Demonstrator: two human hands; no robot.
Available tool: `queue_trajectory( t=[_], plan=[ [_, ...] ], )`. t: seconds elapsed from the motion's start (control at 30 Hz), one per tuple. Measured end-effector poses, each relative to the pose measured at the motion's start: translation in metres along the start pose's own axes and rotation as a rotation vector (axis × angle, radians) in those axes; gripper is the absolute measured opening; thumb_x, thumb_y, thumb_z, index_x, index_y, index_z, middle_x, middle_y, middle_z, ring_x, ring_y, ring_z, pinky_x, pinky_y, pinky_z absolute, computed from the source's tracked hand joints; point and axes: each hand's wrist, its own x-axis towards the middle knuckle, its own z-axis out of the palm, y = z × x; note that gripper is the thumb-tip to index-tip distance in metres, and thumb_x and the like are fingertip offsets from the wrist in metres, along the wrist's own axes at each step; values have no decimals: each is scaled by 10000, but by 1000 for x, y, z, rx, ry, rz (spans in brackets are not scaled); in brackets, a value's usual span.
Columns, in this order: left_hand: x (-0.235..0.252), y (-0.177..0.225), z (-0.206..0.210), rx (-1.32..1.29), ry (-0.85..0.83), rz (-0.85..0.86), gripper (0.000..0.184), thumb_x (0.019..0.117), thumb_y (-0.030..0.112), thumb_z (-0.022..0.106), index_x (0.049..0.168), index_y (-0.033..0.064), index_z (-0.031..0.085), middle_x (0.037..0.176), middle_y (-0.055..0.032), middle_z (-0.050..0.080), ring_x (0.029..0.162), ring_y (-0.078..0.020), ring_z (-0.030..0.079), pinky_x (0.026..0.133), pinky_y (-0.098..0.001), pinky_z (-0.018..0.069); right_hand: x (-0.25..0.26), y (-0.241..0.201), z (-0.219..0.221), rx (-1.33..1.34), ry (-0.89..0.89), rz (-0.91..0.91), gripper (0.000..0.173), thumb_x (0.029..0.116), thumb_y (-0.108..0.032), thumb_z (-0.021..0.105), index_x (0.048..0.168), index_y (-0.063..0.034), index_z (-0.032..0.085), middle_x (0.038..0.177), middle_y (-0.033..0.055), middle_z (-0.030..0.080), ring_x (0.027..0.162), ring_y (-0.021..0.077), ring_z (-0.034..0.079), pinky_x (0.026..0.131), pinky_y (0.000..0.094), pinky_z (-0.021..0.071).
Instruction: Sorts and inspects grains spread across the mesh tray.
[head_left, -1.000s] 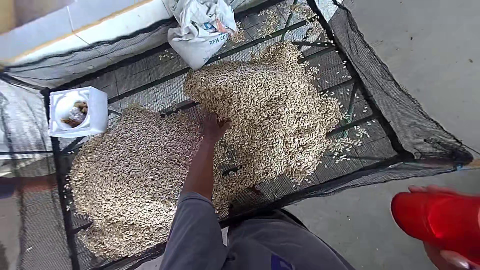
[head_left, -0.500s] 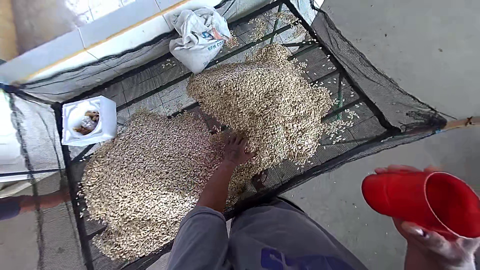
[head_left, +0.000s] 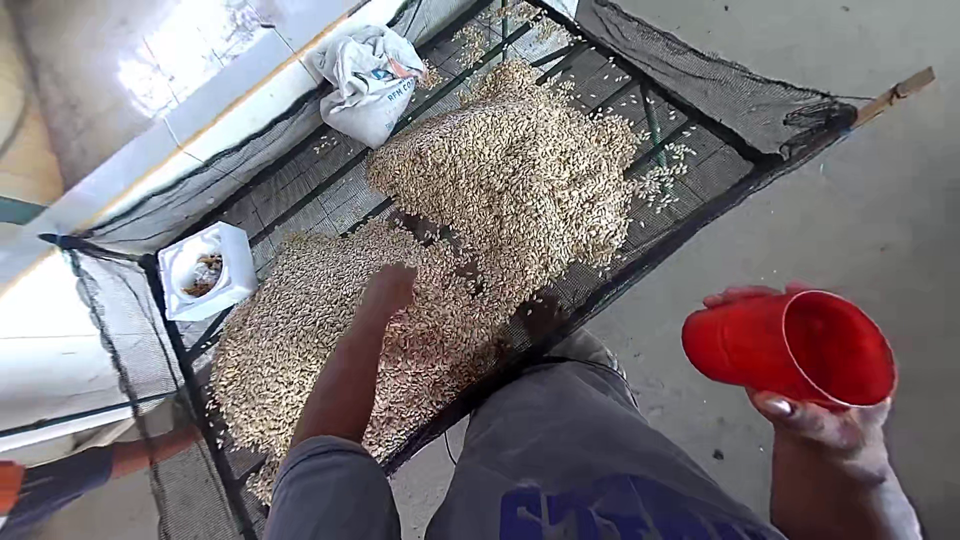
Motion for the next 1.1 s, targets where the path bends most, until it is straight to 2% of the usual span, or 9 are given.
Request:
queue_trajectory(
  t=[0.2, 0.3, 0.53, 0.6, 0.63, 0.73, 0.87, 0.97, 1.1],
  plan=[
    [-76, -75, -59, -483, 477, -219, 290, 1006, 173, 643, 1264, 44, 667, 1185, -291, 675, 1103, -490, 651, 938, -729, 475, -4, 1, -6, -38, 12, -24, 939, 772, -486, 843, 1531, -166, 394, 1431, 89, 592, 1308, 296, 582, 1109, 469, 499],
    [-111, -95, -78, -712, 701, -315, 365, 1034, 255, 614, 1309, 15, 613, 1157, -278, 675, 929, -418, 704, 812, -648, 571, 0, 0, -8, -33, 13, -30, 930, 775, -484, 845, 1526, -163, 401, 1442, 75, 587, 1318, 282, 578, 1121, 459, 491],
    [-139, -126, -92, -1018, 960, -516, 551, 1058, 538, 472, 1306, 60, 589, 1012, -96, 691, 715, -150, 660, 626, -377, 570, -1, 4, -3, -31, -7, -33, 933, 775, -491, 841, 1528, -166, 394, 1432, 75, 595, 1309, 285, 586, 1112, 460, 498],
    [-144, -131, -92, -1065, 980, -549, 579, 1049, 567, 470, 1287, 54, 595, 1059, -99, 645, 797, -151, 607, 714, -402, 534, -3, 4, 0, -29, -7, -30, 954, 767, -491, 844, 1530, -147, 386, 1425, 94, 598, 1300, 300, 590, 1109, 472, 500],
    [-144, -133, -91, -1087, 987, -568, 553, 1043, 584, 468, 1265, 92, 588, 1007, -49, 627, 753, -110, 592, 668, -352, 527, -3, 4, 2, -20, -6, -28, 954, 765, -485, 847, 1528, -143, 386, 1424, 97, 597, 1300, 302, 589, 1108, 472, 500],
    [-141, -144, -82, -1272, 976, -512, 404, 1040, 450, 562, 1290, 132, 556, 966, 11, 592, 702, -66, 586, 615, -273, 526, -5, 2, 8, -8, -2, -31, 943, 769, -476, 849, 1526, -148, 392, 1422, 89, 599, 1303, 293, 587, 1116, 466, 493],
    [-134, -155, -72, -1448, 992, -384, 272, 1005, 142, 613, 1266, 79, 565, 1005, -12, 638, 789, -93, 659, 705, -303, 595, -6, -2, 12, -28, -13, -33, 937, 779, -479, 843, 1530, -151, 390, 1428, 86, 597, 1308, 293, 585, 1120, 468, 490],
    [-130, -154, -72, -1485, 977, -339, 352, 981, 4, 574, 1329, 34, 527, 1139, -61, 604, 909, -131, 669, 808, -340, 602, -4, -3, 15, -38, -20, -45, 944, 776, -477, 846, 1527, -136, 386, 1430, 97, 594, 1311, 301, 583, 1121, 475, 490],
    [-123, -153, -70, -1333, 950, -334, 350, 1039, 123, 549, 1377, 37, 521, 1159, -86, 641, 931, -137, 684, 820, -364, 605, 0, -5, 19, -48, -34, -42, 936, 773, -477, 847, 1522, -153, 389, 1422, 84, 599, 1303, 294, 587, 1113, 464, 496]
  ],
)
